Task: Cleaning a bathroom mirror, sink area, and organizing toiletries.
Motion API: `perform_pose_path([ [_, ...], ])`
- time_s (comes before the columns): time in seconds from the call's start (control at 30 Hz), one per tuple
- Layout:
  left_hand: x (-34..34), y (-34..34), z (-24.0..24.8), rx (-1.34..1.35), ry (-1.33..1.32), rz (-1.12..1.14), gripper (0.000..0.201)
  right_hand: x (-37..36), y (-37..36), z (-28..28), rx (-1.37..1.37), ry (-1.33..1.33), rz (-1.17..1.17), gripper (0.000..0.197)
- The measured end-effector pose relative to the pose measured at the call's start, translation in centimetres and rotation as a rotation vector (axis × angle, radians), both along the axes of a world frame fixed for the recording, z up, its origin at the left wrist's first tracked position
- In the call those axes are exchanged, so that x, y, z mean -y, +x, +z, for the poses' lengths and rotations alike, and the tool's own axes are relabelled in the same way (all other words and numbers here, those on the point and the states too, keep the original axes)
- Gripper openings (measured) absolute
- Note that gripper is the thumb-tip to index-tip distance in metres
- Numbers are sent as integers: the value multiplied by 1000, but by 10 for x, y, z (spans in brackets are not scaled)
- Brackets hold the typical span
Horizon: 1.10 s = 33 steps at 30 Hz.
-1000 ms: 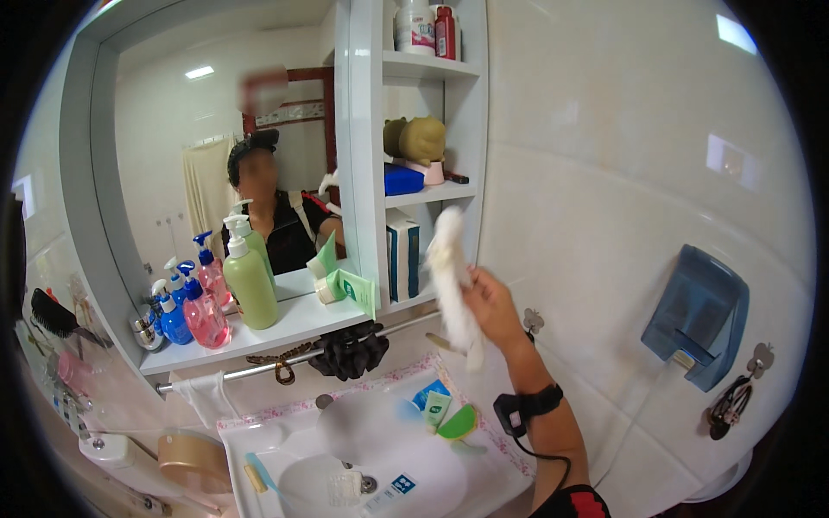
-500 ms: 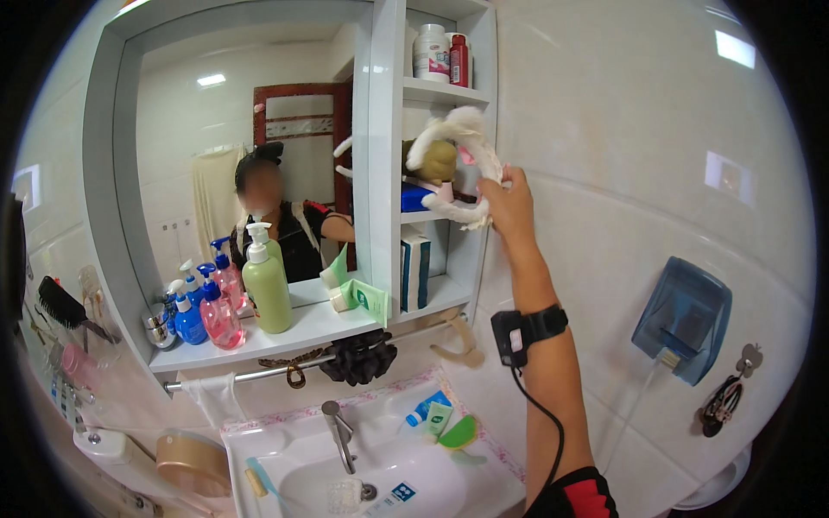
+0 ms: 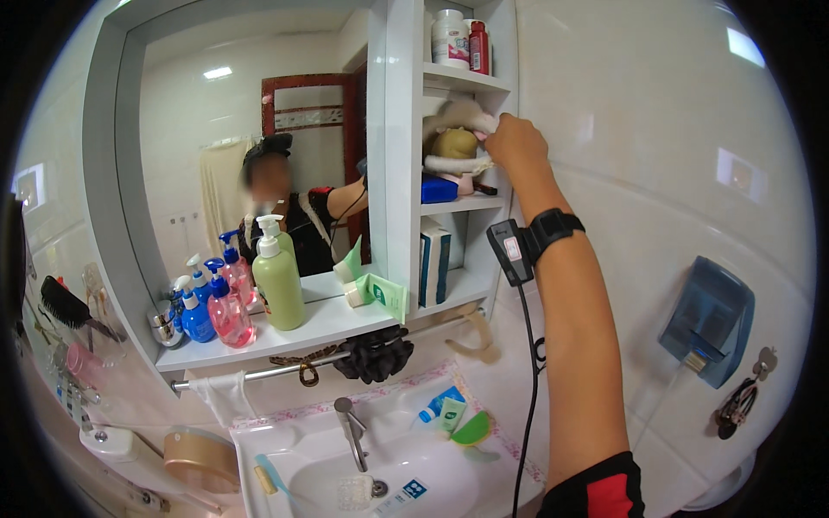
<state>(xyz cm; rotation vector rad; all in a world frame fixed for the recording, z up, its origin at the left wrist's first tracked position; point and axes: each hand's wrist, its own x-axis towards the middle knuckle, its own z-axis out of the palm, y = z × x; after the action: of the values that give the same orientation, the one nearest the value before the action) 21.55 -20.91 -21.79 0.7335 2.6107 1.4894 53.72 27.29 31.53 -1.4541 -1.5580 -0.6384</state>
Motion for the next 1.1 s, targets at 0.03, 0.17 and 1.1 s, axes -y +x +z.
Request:
perform_pose_path([
  [0.03, 0, -1, -1, -11, -2, 2, 29, 4, -5, 4, 77, -44, -30, 26],
  [0.17, -1, -4, -9, -39, -1, 17, 27, -11, -21, 10, 252, -99, -117, 24],
  [1.1, -6, -19, -60, -156, 67, 22, 20, 90, 12, -302, -733, -204, 1214, 14],
])
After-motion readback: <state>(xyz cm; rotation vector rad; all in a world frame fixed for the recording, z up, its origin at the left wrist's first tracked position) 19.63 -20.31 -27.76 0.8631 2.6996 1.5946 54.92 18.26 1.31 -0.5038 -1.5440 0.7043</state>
